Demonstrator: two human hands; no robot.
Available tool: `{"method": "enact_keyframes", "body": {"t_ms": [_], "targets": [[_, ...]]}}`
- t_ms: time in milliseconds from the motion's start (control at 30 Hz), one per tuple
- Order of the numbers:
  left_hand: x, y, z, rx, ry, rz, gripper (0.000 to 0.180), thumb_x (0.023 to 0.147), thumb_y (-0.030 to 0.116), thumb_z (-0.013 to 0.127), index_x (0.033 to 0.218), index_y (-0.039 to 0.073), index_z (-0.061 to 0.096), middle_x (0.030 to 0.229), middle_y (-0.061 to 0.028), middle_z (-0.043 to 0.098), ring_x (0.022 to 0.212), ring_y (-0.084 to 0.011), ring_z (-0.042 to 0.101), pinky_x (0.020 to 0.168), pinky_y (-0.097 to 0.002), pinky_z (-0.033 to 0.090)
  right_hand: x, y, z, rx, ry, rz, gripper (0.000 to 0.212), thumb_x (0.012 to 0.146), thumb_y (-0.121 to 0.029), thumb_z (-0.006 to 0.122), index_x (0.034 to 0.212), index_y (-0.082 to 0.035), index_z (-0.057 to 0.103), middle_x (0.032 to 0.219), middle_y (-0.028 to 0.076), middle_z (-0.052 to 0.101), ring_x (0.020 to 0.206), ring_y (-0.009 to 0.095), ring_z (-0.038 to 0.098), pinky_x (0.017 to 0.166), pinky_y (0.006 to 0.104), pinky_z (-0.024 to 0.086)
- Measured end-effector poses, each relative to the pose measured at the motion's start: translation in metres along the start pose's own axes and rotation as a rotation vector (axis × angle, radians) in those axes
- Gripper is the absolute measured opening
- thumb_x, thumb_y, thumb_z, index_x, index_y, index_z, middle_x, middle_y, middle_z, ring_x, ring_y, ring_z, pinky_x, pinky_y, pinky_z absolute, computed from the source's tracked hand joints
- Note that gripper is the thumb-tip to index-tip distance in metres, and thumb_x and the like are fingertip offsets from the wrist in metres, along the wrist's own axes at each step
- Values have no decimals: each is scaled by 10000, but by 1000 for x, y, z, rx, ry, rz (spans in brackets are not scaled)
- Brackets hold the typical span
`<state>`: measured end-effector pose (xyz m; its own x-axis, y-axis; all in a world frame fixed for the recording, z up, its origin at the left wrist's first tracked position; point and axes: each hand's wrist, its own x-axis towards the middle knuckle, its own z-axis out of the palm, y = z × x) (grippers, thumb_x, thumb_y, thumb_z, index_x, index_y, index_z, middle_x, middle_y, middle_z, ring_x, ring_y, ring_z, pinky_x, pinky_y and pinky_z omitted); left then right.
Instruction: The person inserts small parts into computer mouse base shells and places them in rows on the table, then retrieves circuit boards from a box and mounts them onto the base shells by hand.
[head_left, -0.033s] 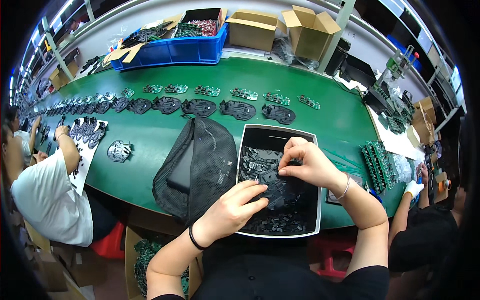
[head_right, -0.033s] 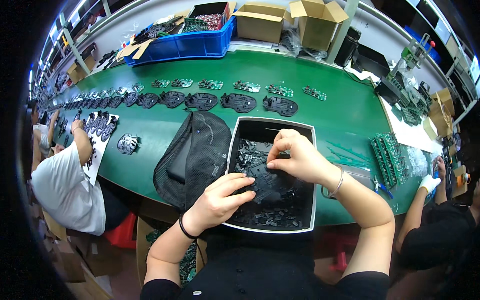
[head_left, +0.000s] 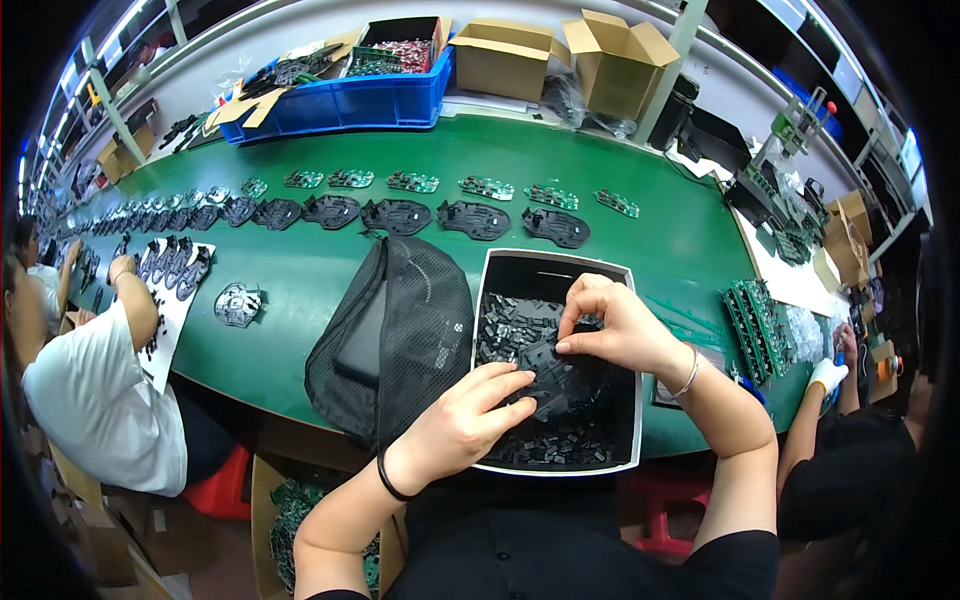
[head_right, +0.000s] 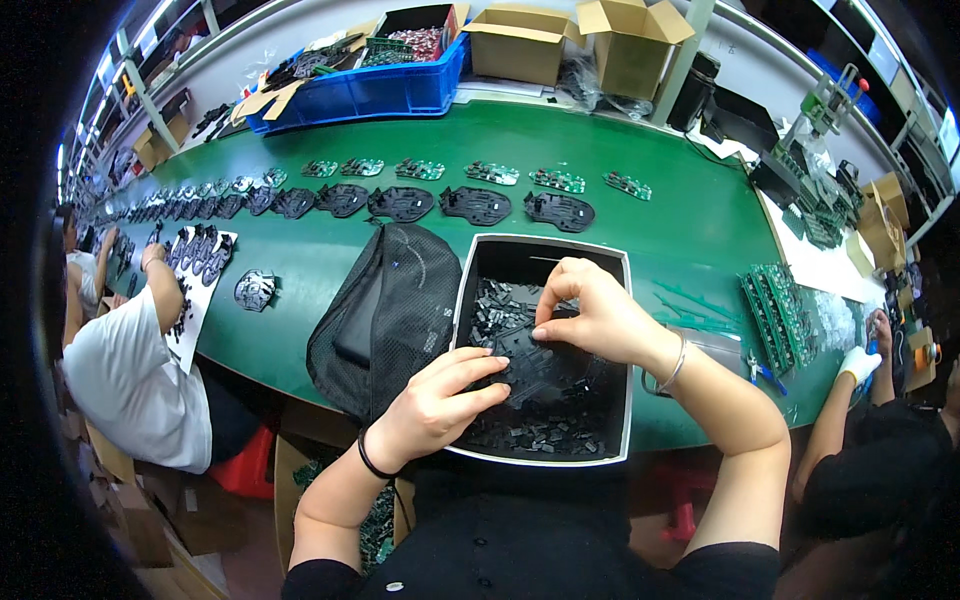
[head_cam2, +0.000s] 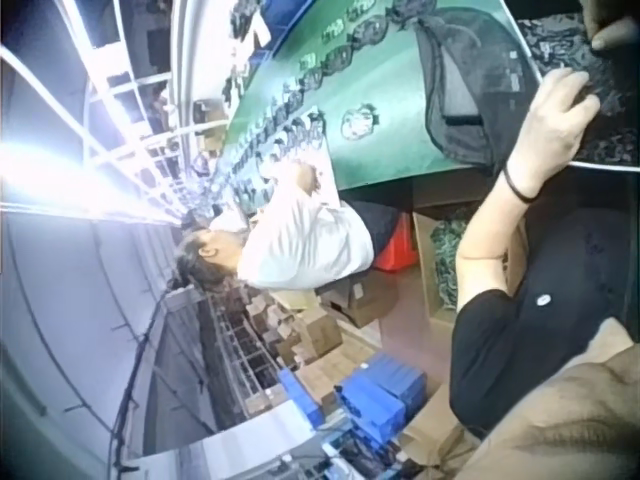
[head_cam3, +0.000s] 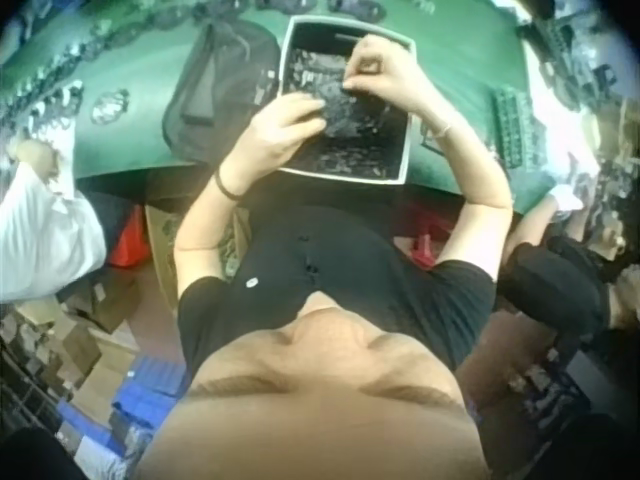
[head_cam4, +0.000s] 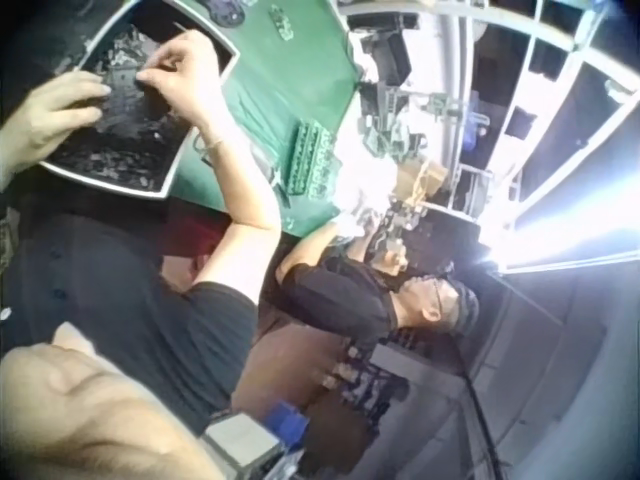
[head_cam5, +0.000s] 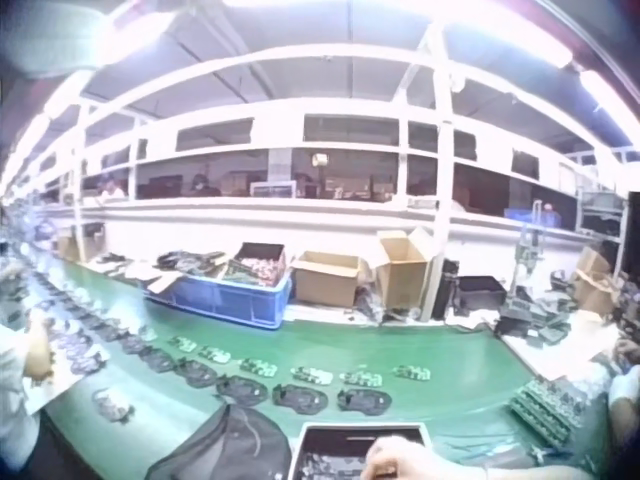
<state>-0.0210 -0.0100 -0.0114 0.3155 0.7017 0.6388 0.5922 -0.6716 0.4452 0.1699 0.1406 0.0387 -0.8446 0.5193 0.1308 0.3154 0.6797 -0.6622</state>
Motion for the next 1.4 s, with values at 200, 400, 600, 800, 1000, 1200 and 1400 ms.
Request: {"method": "enact_keyframes", "body": {"t_ms": [200,400,600,800,1000,1200,1400], "targets": [[1,4,-1,60,-43,26,311,631,-14,636,938,38,638,1060,-138,606,991,-333,586,837,-385,508,4,16,8,430,-128,241,242,681,-125,769,827,-16,610,781,24,610,763,105,533,712,265,440],[1,0,1,17,-76,12,241,704,1,621,945,12,618,1065,-154,586,1018,-329,570,860,-371,496,3,14,-1,451,-185,331,201,704,-100,749,830,-6,625,753,11,605,745,80,540,687,236,442],[4,0,4,-4,-39,-5,279,649,-16,670,920,47,647,1034,-135,615,978,-324,599,831,-379,508,-8,17,-10,298,-151,144,372,708,-212,769,982,-16,613,863,72,590,860,155,552,772,300,443],[4,0,7,19,-36,-26,242,674,0,683,910,44,650,1031,-131,618,979,-326,598,830,-381,506,-32,-9,-8,-282,-124,-94,744,555,-270,810,1176,-41,470,1088,135,461,1046,316,430,876,397,367],[14,6,6,-1,-45,-60,338,690,-29,714,1013,50,655,1214,-199,520,1041,-306,583,826,-333,531,-32,-16,-19,-312,-47,-87,678,562,-234,747,1151,-32,477,1073,138,454,1033,313,425,882,394,365],[9,-4,-14,143,328,-169,352,706,-57,698,1044,32,653,1184,-178,522,918,-270,624,752,-302,538,-3,35,-78,-447,262,117,602,552,-169,706,1108,-44,514,1091,124,475,1067,312,434,959,385,352],[-22,-37,-39,149,578,-475,73,810,-2,624,873,-25,652,878,-115,624,729,-173,608,628,-244,481,22,171,-85,-632,215,596,655,519,-300,763,1099,-69,565,1113,121,471,1096,322,424,908,461,375]]}}
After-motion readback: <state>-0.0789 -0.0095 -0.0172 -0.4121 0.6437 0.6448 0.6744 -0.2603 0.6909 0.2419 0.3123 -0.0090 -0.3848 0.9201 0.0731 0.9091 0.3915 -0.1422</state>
